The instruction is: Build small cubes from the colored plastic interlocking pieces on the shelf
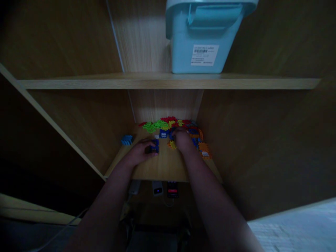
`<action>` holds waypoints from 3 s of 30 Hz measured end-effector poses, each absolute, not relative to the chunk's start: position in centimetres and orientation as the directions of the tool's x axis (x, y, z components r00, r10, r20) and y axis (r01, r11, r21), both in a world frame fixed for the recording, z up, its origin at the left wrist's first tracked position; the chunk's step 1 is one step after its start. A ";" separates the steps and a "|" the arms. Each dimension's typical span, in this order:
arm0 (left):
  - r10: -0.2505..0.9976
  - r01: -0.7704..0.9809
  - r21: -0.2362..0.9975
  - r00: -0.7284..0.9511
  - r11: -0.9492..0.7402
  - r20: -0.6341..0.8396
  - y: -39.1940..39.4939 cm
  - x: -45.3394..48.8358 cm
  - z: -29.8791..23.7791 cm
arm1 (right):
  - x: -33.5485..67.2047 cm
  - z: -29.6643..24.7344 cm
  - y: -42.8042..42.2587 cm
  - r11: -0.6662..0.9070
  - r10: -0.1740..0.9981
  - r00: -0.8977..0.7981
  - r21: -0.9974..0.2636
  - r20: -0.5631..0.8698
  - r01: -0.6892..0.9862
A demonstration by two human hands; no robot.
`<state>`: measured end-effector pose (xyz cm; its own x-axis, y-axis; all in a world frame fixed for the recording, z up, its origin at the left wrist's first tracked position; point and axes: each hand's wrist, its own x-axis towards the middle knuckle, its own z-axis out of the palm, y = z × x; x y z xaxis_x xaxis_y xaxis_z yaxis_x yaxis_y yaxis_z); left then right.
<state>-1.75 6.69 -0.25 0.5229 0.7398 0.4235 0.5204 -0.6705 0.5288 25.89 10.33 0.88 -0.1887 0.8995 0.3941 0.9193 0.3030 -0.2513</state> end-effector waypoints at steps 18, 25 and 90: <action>0.747 0.657 0.386 0.447 -0.648 0.492 7.5 -2.3 -1.3 | 23.1 -1.1 1.8 0.382 0.855 0.015 -0.650 0.518 0.657; 0.808 0.786 0.314 0.361 -0.532 0.466 7.7 -2.1 -2.4 | 22.3 -1.0 1.4 0.372 0.885 -0.010 -0.695 0.466 0.616; 0.769 0.534 0.570 0.547 -0.625 0.331 7.0 -3.4 -0.4 | 25.4 -0.3 0.5 0.468 0.874 -0.397 -0.704 0.280 0.534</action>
